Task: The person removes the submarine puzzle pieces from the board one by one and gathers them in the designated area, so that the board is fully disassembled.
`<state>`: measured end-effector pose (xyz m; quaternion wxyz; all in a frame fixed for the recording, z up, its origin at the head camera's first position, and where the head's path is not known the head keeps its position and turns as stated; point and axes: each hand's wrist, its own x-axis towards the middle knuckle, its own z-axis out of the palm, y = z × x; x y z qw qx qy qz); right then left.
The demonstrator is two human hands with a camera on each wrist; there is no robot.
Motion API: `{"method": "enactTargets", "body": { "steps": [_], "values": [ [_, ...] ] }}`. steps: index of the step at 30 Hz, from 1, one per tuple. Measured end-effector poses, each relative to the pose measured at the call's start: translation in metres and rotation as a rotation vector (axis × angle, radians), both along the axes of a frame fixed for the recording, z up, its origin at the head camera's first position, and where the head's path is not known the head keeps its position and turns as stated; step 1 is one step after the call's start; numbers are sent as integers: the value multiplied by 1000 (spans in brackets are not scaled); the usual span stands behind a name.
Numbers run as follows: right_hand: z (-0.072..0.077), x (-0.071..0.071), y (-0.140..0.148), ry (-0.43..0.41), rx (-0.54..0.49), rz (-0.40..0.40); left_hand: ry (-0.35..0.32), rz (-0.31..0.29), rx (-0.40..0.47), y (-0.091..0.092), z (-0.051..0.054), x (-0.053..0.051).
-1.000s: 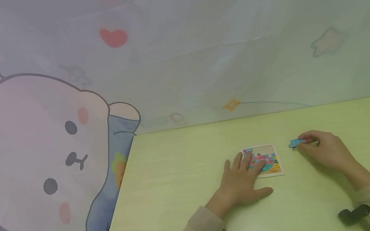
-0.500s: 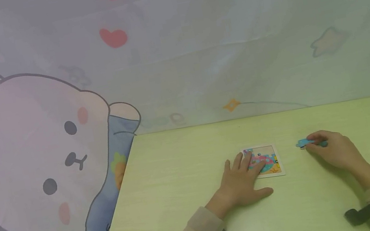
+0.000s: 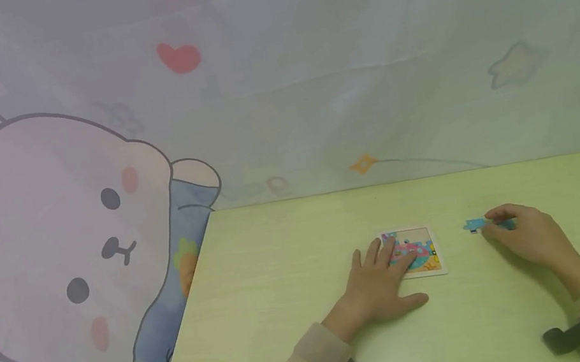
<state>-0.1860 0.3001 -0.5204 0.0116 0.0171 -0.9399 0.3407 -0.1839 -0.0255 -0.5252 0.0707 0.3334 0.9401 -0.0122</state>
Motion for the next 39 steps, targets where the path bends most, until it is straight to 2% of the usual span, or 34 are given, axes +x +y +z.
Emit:
{"method": "enactTargets", "body": {
  "steps": [8,13,22,26,32,39],
  "values": [
    [2,2,-5,22,-32,-7,5,-4,-8,-2,1,1],
    [4,1,-16,-15,-67,14,15,-5,-18,-2,1,1],
    [5,-12,-53,-3,-73,70,25,39,-24,-10,1,1],
    [3,-19,-71,-21,-105,100,5,47,-18,-15,3,3],
    [2,-26,-99,-49,-147,151,-27,40,-5,-18,4,5],
    [-1,-32,-121,-51,-105,188,-21,31,-7,-17,3,4]
  ]
}}
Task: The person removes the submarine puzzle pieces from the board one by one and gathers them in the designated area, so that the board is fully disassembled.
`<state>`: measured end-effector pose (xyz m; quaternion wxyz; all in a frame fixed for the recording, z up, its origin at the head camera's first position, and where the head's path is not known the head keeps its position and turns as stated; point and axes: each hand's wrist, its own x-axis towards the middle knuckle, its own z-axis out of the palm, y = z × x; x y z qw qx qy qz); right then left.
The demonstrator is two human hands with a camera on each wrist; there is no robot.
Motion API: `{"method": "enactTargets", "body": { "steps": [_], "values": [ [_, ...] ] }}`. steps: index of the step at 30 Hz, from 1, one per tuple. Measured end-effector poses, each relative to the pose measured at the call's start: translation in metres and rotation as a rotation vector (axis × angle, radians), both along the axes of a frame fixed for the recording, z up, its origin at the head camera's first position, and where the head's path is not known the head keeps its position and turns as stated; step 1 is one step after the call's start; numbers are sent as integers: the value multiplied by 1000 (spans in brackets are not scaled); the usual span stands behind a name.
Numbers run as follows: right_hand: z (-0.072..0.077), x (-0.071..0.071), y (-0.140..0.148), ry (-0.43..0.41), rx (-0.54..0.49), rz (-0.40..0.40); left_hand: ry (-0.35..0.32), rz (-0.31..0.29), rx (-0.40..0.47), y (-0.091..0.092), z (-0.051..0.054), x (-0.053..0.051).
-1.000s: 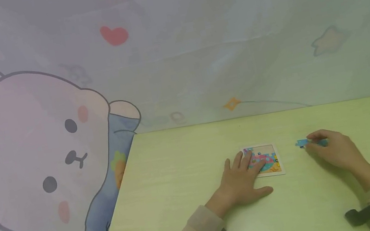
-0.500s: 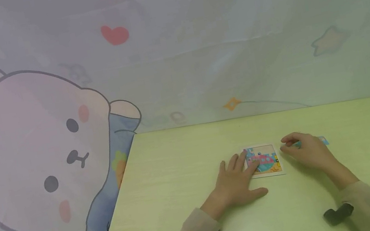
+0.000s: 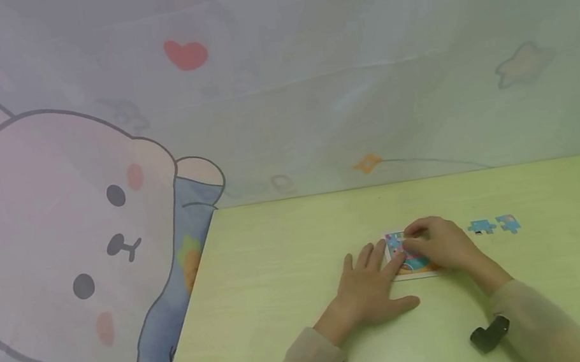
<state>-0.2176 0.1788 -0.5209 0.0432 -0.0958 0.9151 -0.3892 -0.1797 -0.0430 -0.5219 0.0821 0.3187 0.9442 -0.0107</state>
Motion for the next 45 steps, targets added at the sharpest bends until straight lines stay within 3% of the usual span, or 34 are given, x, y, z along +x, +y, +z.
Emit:
{"method": "enactTargets", "body": {
  "steps": [14,25,37,45],
  "values": [
    [-3,-2,-13,-33,79,-40,-15,1,-15,2,4,0],
    [-3,1,-13,-25,57,-54,14,0,-25,3,3,0],
    [-7,1,-15,24,-19,-55,-6,6,-30,3,4,0],
    [-8,0,-15,14,-47,-39,-4,2,-25,1,4,0]
  ]
}}
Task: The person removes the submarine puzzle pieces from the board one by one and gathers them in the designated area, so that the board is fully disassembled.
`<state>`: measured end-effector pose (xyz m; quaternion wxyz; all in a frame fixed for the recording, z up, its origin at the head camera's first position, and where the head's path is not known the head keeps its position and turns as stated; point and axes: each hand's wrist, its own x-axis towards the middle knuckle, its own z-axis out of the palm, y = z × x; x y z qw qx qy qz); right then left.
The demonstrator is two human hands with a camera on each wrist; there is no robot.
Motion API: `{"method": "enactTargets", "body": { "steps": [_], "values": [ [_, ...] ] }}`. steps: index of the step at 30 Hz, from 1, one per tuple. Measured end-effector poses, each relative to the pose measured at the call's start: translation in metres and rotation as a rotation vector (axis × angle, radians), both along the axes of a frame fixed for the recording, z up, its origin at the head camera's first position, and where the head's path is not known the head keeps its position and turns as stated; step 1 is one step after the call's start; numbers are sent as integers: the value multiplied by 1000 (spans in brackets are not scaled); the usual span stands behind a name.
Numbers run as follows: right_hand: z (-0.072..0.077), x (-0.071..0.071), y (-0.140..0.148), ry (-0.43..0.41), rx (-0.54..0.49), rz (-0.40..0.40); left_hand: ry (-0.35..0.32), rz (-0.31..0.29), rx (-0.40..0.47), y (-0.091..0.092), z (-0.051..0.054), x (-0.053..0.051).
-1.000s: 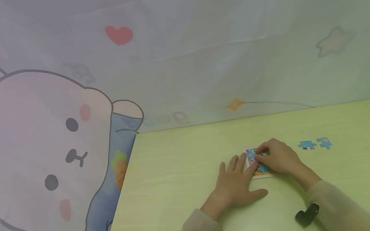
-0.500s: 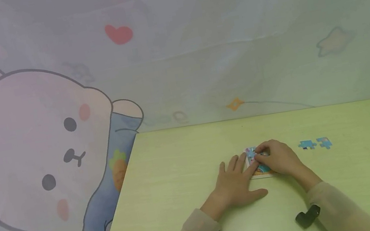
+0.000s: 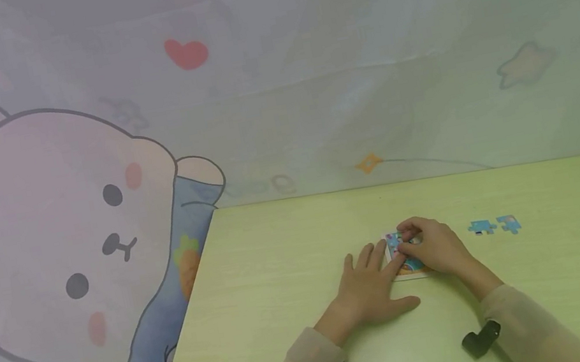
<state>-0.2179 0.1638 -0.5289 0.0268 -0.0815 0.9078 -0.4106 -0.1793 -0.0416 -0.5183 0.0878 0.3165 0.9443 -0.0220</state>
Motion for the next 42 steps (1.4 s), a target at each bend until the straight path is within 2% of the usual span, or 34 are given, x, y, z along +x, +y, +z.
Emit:
{"method": "enactTargets", "body": {
  "steps": [11,31,42],
  "values": [
    [2,-2,-1,-30,9,4,-3,14,-6,2,-2,-2],
    [2,-2,0,-4,28,-8,7,9,-7,3,-2,-3],
    [-1,0,3,42,-13,23,1,2,-4,4,-1,-3]
  ]
}}
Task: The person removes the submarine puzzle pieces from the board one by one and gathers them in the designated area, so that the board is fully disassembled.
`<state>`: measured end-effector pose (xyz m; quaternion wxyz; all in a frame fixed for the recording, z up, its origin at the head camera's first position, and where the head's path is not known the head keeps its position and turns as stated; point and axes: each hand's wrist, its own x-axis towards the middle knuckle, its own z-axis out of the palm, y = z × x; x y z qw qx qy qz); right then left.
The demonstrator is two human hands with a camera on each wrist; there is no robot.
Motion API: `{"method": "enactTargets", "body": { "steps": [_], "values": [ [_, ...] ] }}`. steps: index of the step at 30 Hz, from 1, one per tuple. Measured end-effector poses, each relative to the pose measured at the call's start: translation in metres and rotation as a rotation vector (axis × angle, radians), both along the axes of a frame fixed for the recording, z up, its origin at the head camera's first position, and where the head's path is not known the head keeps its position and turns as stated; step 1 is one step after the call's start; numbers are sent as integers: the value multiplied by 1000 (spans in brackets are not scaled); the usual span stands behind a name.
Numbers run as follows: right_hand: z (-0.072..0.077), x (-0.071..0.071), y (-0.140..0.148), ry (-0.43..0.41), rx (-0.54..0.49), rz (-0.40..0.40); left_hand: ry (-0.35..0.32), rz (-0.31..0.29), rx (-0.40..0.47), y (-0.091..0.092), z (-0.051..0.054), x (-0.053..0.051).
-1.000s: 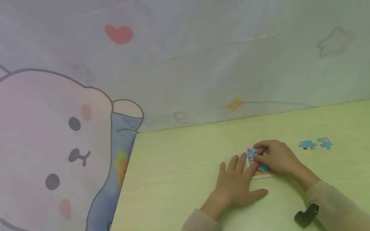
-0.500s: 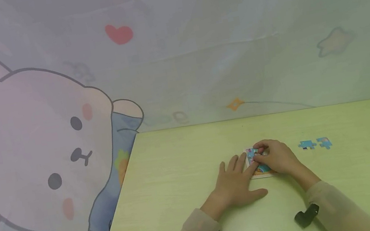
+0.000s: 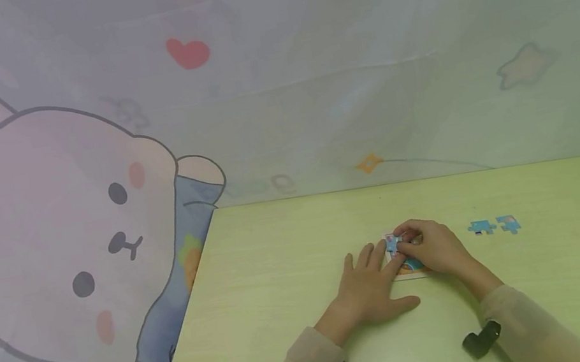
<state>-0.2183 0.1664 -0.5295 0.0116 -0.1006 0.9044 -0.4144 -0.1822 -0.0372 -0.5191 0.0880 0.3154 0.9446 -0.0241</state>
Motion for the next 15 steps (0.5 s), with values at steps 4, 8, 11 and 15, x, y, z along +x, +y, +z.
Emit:
{"method": "enactTargets", "body": {
  "steps": [4,8,11,15],
  "values": [
    [-1,1,2,16,-22,-9,-4,2,2,0,1,0],
    [0,2,5,15,-54,-29,-3,0,1,0,2,1],
    [3,3,11,14,-59,-36,-6,2,7,-1,2,2],
    [4,4,22,12,-49,-33,1,1,8,-1,1,2]
  ]
}}
